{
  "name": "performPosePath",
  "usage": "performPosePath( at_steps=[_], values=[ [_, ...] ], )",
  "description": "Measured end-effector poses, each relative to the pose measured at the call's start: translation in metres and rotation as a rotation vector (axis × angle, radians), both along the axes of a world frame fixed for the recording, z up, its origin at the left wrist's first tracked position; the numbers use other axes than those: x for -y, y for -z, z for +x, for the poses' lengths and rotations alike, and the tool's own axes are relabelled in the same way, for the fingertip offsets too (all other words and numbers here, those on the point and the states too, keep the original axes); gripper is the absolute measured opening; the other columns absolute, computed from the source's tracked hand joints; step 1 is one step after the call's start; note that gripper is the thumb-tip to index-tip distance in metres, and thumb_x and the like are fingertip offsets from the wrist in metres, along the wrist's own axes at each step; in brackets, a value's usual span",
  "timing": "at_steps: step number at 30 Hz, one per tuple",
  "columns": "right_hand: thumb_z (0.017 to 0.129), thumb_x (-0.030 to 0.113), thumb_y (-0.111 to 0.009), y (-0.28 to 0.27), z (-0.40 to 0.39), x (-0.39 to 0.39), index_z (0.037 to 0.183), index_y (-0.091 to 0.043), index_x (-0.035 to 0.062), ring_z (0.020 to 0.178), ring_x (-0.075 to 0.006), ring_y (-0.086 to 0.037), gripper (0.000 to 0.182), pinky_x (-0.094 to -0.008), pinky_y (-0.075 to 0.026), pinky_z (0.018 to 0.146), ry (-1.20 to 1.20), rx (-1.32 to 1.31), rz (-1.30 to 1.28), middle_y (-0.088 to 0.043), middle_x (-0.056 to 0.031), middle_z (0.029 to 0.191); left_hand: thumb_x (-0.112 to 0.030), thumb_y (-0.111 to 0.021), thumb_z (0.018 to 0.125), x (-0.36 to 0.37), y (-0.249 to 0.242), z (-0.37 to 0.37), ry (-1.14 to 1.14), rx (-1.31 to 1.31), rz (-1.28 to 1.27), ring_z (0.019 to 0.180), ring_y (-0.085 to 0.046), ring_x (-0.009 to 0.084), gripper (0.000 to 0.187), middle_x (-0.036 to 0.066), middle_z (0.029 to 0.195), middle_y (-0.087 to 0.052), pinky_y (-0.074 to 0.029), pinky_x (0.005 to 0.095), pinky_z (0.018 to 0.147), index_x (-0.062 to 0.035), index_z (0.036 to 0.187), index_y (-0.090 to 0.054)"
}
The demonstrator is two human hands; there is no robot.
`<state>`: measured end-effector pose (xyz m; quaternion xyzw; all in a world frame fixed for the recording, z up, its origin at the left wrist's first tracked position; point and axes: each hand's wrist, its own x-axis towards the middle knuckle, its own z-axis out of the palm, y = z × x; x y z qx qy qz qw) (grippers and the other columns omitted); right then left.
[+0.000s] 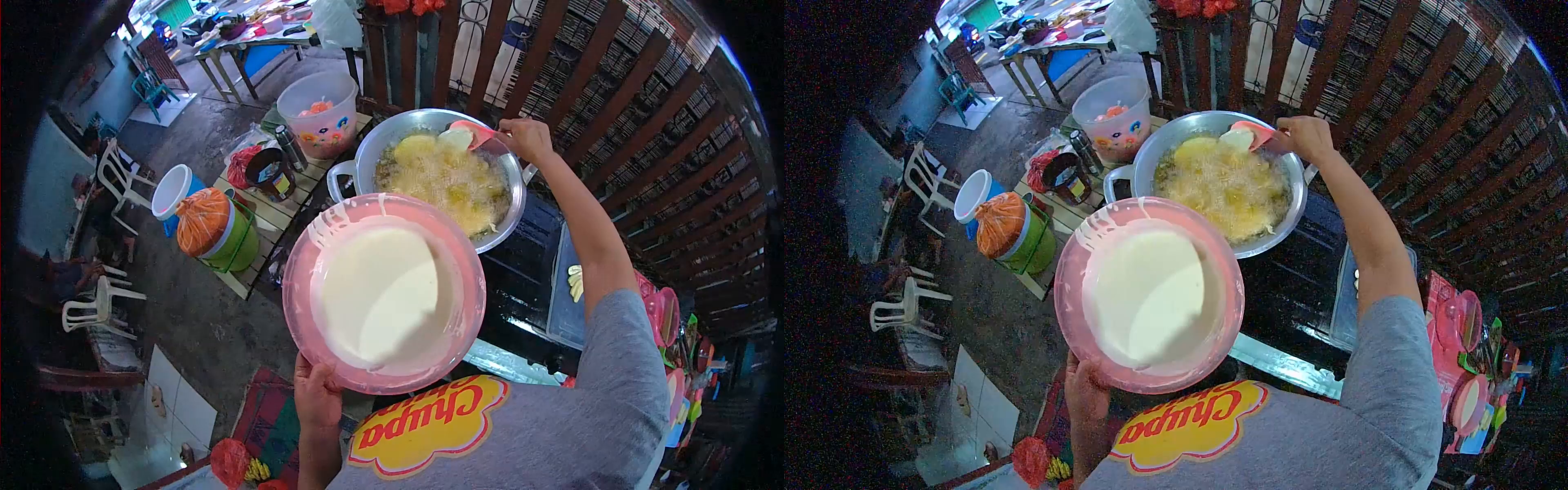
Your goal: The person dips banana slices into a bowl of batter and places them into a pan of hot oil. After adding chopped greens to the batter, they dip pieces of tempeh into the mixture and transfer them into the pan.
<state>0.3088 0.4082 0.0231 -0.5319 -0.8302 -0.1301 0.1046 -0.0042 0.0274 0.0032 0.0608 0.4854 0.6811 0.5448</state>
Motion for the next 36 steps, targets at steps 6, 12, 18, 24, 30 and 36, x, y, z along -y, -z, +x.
performPosePath(
  at_steps=[6,12,18,24,30,36],
  values=[
    [0.071,0.034,-0.053,0.002,-0.008,0.006,0.074,-0.056,0.0143,0.069,-0.0221,-0.056,0.020,-0.0356,-0.043,0.059,-0.067,0.047,0.098,-0.058,-0.0047,0.070,0.007,-0.045,0.069,0.002,0.005,-0.001,0.019,0.020,0.018,0.050,-0.041,0.0030,0.033,0.000,0.076,-0.050,-0.037,0.0150,0.043,-0.0041,0.100,-0.046],
    [0.069,0.027,-0.055,-0.020,-0.010,0.020,0.073,-0.057,0.0120,0.068,-0.0214,-0.055,0.016,-0.0342,-0.041,0.060,-0.087,0.082,0.369,-0.057,-0.0060,0.066,0.007,-0.044,0.070,0.009,0.007,-0.008,0.043,0.035,0.022,0.054,-0.046,0.0044,0.035,0.001,0.080,-0.052,-0.041,0.0161,0.047,-0.0033,0.103,-0.045],
    [0.068,0.025,-0.057,-0.007,-0.010,0.024,0.072,-0.057,0.0121,0.067,-0.0192,-0.055,0.013,-0.0324,-0.042,0.058,-0.074,0.093,0.427,-0.054,-0.0049,0.063,0.005,-0.045,0.067,0.015,0.016,-0.020,0.136,0.028,0.039,0.094,-0.050,0.0204,0.048,0.010,0.105,-0.046,-0.045,0.0314,0.077,-0.0020,0.114,-0.035],
    [0.068,0.022,-0.058,0.000,-0.020,0.024,0.072,-0.056,0.0131,0.063,-0.0196,-0.053,0.010,-0.0330,-0.042,0.057,-0.129,0.103,0.452,-0.052,-0.0050,0.060,0.004,-0.047,0.068,0.020,0.016,-0.025,0.145,0.017,0.005,0.093,-0.050,0.0211,0.046,0.010,0.103,-0.047,-0.044,0.0322,0.079,-0.0017,0.112,-0.038],
    [0.074,0.038,-0.050,-0.034,-0.008,0.062,0.077,-0.057,0.0144,0.074,-0.0282,-0.056,0.025,-0.0346,-0.044,0.060,0.452,-0.223,0.044,-0.059,-0.0110,0.075,0.002,-0.046,0.069,0.020,0.016,-0.031,0.286,-0.020,0.057,0.094,-0.049,0.0210,0.041,0.010,0.103,-0.047,-0.043,0.0322,0.079,-0.0010,0.110,-0.039],
    [0.077,0.030,-0.053,-0.082,0.031,0.175,0.069,-0.053,0.0028,0.056,-0.0084,-0.044,0.028,-0.0235,-0.036,0.053,0.266,-0.737,-0.264,-0.049,-0.0018,0.059,0.001,-0.044,0.073,0.010,0.016,-0.028,0.436,-0.018,0.091,0.092,-0.051,0.0175,0.037,0.007,0.100,-0.050,-0.043,0.0314,0.079,-0.0027,0.110,-0.041]
  ],
)
